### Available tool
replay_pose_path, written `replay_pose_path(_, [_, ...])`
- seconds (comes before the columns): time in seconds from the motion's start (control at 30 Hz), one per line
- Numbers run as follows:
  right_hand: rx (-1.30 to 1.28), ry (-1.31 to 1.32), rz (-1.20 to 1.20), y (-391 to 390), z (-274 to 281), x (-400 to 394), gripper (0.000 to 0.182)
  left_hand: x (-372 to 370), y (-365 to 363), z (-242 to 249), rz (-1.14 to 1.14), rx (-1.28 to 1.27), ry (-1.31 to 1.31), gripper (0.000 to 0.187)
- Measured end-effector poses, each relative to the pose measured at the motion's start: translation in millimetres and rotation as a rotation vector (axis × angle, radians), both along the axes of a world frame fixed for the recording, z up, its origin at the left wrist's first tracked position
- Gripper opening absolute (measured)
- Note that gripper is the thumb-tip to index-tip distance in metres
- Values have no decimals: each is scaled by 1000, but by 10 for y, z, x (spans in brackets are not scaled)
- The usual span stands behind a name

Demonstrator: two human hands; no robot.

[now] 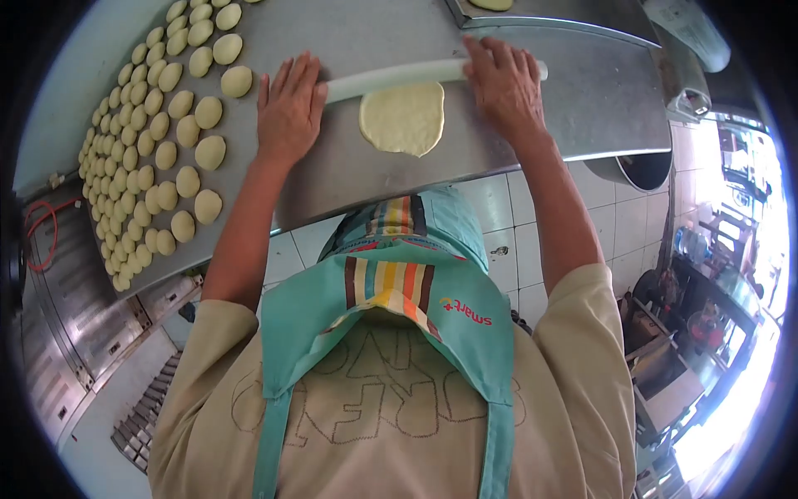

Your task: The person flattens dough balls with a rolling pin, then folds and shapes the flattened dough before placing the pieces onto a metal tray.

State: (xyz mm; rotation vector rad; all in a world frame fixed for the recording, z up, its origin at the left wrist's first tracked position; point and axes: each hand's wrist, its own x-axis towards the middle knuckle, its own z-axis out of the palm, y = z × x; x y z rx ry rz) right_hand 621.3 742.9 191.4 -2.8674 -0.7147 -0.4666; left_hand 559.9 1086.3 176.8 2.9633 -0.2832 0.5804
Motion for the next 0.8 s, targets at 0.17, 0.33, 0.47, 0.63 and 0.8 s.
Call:
replay_pose_path(0.17, [145,-54,14,0,57,120,40,427,-17,29,149,-69,-138,40])
replay_pose_path(0.33, [226,86,111,-14,40,-125,43,-65,-431,146,-21,-516,9,36])
replay_pose_path(0.47, [192,287,2,471,86,-444,39,-195,-883,138,-38,-469,183,34])
replay_pose_path(0.63, [340,300,45,623,77,-421,33,1,-855,93,-48,-630,345,40])
replay_pose_path(0.8, [284,518,-147,717,212,-416,29,103,-937,76,-133,-519,225,30])
